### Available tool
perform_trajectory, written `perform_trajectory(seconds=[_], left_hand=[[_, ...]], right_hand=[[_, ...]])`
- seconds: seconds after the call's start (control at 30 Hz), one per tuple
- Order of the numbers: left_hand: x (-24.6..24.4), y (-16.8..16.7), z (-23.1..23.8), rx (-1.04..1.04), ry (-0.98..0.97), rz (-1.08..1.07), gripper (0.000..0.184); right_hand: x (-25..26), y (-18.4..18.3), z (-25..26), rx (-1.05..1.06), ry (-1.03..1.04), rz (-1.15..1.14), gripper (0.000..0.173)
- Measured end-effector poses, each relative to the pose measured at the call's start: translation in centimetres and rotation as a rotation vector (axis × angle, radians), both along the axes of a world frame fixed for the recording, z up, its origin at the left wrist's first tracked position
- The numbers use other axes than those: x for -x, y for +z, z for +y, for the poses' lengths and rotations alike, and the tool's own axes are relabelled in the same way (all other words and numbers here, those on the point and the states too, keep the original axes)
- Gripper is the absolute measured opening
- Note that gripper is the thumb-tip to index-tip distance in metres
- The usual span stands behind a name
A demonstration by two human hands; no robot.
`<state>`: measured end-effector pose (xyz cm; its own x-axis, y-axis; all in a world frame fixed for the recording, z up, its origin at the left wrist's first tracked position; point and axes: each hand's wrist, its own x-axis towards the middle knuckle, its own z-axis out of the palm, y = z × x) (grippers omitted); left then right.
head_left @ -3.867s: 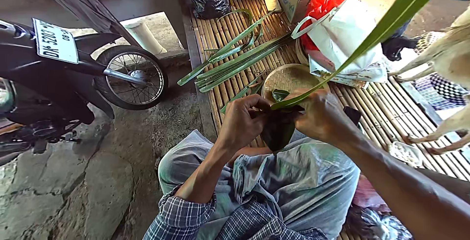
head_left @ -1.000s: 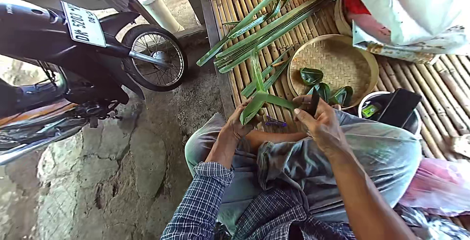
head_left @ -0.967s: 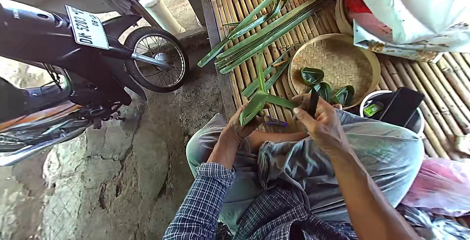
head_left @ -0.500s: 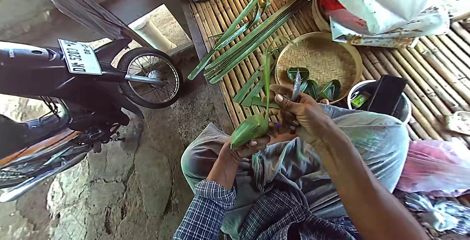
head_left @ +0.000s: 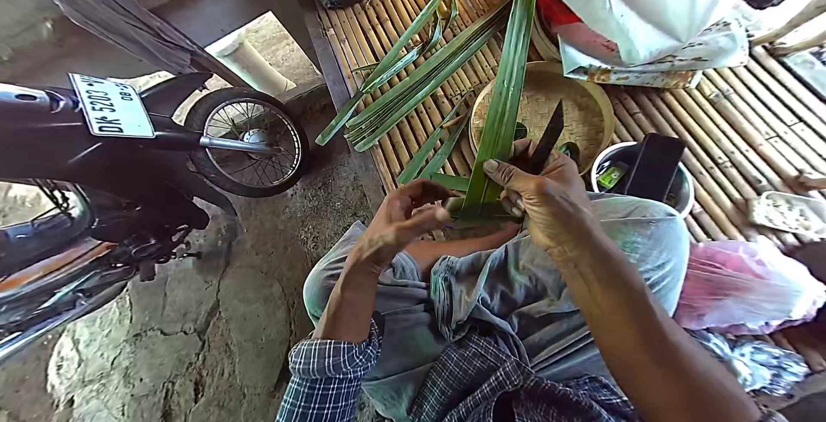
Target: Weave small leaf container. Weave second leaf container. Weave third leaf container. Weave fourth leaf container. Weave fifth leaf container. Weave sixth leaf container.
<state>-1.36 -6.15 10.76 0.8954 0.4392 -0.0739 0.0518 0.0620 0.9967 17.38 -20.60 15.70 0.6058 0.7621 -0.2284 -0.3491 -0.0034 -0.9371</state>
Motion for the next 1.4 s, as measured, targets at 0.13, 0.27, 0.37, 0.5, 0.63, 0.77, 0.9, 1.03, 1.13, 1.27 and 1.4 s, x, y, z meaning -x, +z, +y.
perform_trajectory(seconds=[0.13, 0.27, 0.37, 0.5, 0.63, 0.77, 0.9, 1.03, 1.13, 1.27, 1.4], left_hand=[[-1.3, 0.6, -1.8, 0.024, 0.045, -0.058, 0.048], [-1.7, -0.4, -2.4, 0.339, 0.091, -0.056, 0.049], [-1.6, -0.3, -2.1, 0.456, 0.111, 0.005, 0.048], [-0.7, -0.7, -1.7, 0.458, 0.154, 0.045, 0.049], [0.2, -0.9, -1.4, 0.425, 0.085, 0.056, 0.057], [0.3, 0.0, -1.4, 0.404, -0.061, 0.132, 0.070], [-0.1, 0.9, -1.8, 0.378, -0.177, 0.131, 0.074], [-0.6, 1.3, -2.5, 0.334, -0.213, 0.169, 0.075], [-0.8, 1.5, -2.5, 0.305, -0.192, 0.183, 0.077], [-0.9, 1.6, -2.5, 0.314, -0.178, 0.200, 0.078], [-0.5, 1.6, -2.4, 0.317, -0.178, 0.214, 0.078]], right_hand=[[-0.1, 0.1, 0.3, -0.014, 0.039, 0.099, 0.013], [-1.6, -0.2, -0.5, 0.125, 0.219, 0.121, 0.016], [-3.0, -1.2, -1.9, 0.299, 0.358, -0.032, 0.025], [-4.2, -2.7, -4.6, 0.364, 0.544, -0.032, 0.037], [-4.6, -3.0, -7.0, 0.262, 0.776, 0.164, 0.038], [-4.1, -3.7, -7.7, 0.099, 0.901, 0.266, 0.044], [-2.5, -5.6, -8.2, -0.033, 0.909, 0.483, 0.040], [-1.4, -6.2, -8.3, -0.099, 0.883, 0.567, 0.034], [-1.2, -6.5, -8.3, -0.094, 0.857, 0.590, 0.029], [-0.9, -6.8, -8.1, -0.056, 0.829, 0.608, 0.025], [-0.5, -7.1, -8.0, -0.046, 0.824, 0.612, 0.024]])
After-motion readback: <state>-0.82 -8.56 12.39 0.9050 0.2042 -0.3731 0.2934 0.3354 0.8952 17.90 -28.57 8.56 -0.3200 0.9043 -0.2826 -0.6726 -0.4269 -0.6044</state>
